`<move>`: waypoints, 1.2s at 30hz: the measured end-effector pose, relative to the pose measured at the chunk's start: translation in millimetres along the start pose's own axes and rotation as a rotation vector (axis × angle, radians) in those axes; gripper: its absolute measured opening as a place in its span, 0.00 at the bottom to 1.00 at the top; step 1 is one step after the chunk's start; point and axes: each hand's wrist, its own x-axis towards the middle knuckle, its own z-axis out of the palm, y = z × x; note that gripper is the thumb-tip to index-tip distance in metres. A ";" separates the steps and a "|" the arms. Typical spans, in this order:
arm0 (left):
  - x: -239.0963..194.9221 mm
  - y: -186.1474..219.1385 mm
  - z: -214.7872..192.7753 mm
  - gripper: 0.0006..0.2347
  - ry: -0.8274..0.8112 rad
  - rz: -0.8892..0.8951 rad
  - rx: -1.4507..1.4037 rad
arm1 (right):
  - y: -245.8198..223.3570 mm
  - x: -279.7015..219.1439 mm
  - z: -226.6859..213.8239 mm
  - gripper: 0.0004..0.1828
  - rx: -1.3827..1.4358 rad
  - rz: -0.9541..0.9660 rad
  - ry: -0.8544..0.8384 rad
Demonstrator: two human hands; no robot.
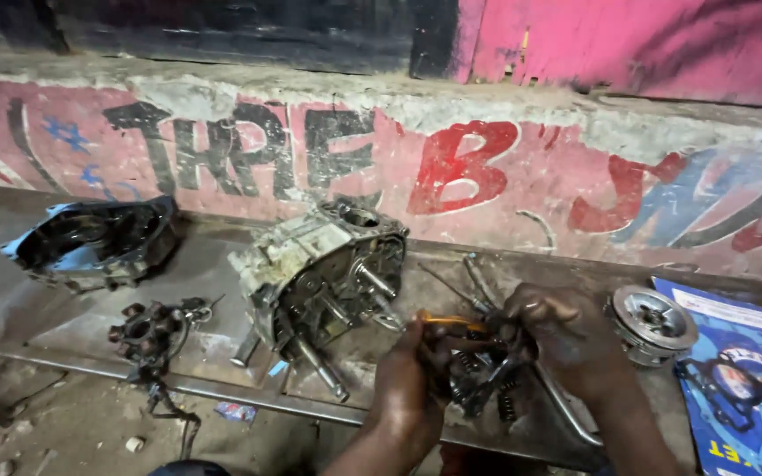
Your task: Disassembling a motorcycle engine casing using a screwdriver and manual force to separate internal components.
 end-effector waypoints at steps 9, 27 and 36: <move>-22.4 -3.6 11.4 0.16 0.373 -0.024 0.071 | -40.4 12.4 -5.3 0.18 0.133 0.104 0.405; -33.9 84.0 41.3 0.21 0.235 0.594 0.408 | -18.0 9.0 65.9 0.12 0.121 0.959 0.087; -39.9 200.4 -3.3 0.19 0.165 0.857 -0.089 | 22.2 0.1 29.7 0.11 0.264 0.895 -0.111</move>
